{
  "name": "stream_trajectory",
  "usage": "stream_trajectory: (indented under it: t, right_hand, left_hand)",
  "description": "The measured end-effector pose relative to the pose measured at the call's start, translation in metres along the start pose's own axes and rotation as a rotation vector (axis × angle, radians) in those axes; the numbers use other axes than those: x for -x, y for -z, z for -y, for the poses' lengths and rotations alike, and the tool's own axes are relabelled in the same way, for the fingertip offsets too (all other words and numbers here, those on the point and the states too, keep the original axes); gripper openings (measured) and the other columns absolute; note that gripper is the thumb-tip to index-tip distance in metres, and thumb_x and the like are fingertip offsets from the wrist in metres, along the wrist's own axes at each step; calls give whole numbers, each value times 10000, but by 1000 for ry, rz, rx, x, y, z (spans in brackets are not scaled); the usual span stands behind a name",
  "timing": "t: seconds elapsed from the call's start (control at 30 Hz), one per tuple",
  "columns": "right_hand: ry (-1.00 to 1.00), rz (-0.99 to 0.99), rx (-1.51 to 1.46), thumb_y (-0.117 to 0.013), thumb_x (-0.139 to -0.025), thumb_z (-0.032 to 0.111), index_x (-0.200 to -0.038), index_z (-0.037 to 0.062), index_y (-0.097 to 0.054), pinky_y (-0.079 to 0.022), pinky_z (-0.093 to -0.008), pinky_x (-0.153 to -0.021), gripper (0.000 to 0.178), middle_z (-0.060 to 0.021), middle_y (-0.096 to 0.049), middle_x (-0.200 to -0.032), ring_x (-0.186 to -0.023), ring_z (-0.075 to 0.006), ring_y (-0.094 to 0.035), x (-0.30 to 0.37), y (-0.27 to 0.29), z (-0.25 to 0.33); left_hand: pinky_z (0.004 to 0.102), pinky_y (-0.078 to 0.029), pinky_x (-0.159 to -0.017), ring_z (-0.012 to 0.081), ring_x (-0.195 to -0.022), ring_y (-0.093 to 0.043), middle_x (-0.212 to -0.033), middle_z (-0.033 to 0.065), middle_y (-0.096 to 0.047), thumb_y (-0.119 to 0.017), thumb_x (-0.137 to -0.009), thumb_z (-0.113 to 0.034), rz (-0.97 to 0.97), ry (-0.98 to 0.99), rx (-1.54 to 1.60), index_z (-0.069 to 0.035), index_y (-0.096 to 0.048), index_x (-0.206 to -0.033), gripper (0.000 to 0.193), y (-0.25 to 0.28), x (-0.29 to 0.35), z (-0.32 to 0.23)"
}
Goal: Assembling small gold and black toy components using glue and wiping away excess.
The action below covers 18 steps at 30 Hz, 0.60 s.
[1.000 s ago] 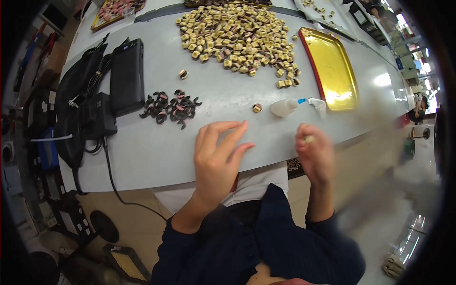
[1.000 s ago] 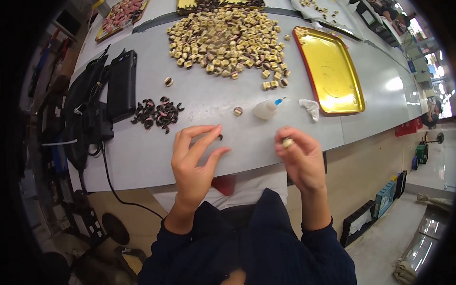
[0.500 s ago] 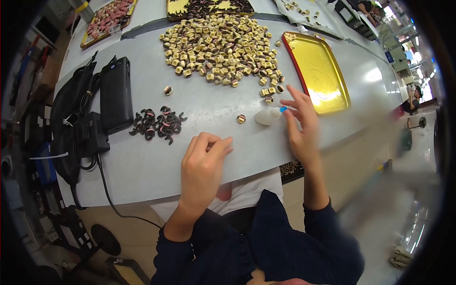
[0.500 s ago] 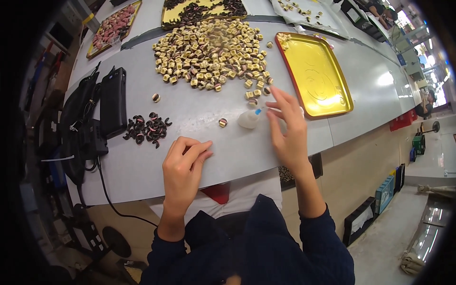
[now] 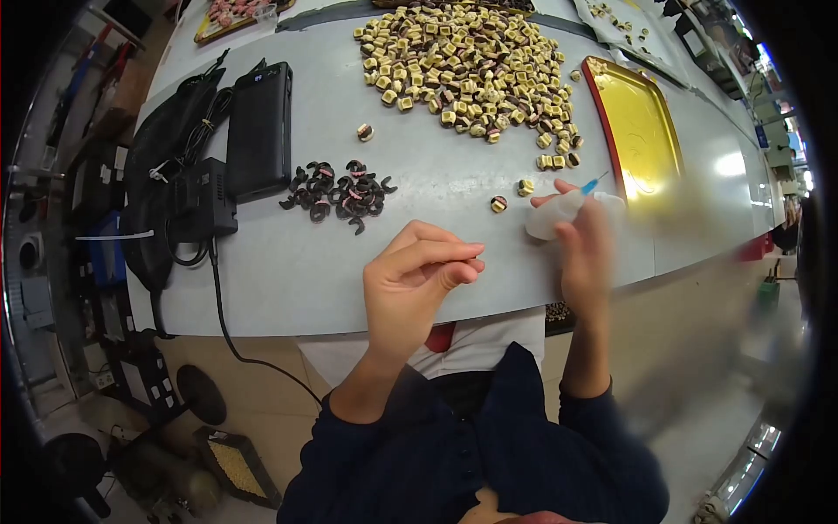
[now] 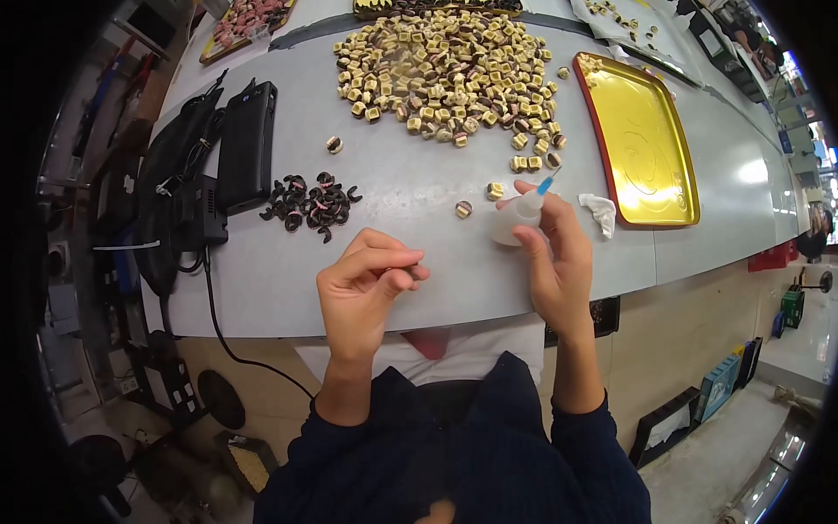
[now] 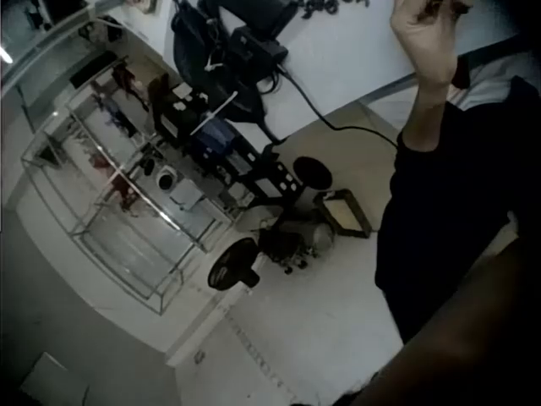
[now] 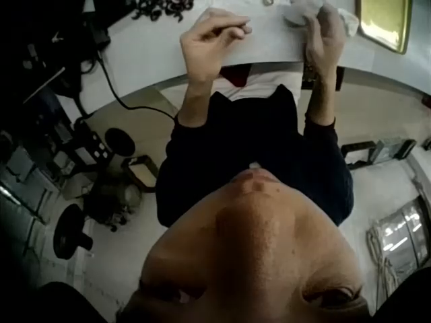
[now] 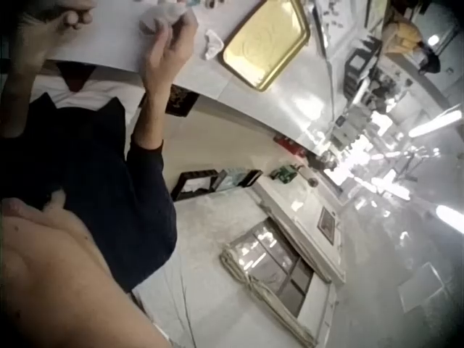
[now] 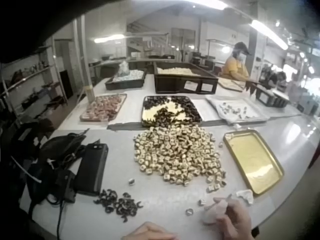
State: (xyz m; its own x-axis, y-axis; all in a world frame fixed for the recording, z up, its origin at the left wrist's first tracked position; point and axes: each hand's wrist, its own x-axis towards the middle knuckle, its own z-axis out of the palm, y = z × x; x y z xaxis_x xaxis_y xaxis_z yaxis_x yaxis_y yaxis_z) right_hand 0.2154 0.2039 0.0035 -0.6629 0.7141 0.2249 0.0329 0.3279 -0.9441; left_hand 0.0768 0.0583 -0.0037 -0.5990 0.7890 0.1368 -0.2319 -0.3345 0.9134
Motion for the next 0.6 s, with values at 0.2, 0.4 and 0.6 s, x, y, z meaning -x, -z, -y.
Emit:
stream_trajectory:
  t: [0.2, 0.4, 0.6]
  right_hand:
    - [70, 16, -255, -452, -958, 264, -1254, -48, -396, -464, -313, -804, 434, -142, -591, -980, -888, -214, -614, 3, -10, 6]
    - [35, -5, -301, -443, -959, 288, -1250, -57, -393, -478, -320, -778, 454, -142, -584, -952, -842, -219, -620, 4, -13, 6]
    - [-70, 12, -395, -390, -951, 374, -1306, -86, -284, -488, -315, -532, 591, -154, -536, -928, -624, -232, -588, 7, -13, 7]
  left_hand:
    - [229, -507, -654, 163, -779, -608, -928, 111, -586, -682, -801, -104, -16, 33, 140, 7, -655, -999, 229, 5, -1, 1]
    - [226, -517, -675, 152, -775, -618, -990, 162, -616, -682, -801, -110, -104, 37, 120, 14, -638, -1024, 259, 4, -2, -1]
    - [248, -536, -709, 177, -766, -644, -1044, 233, -619, -688, -785, -88, -39, 130, 161, 20, -653, -985, 230, 7, 3, -4]
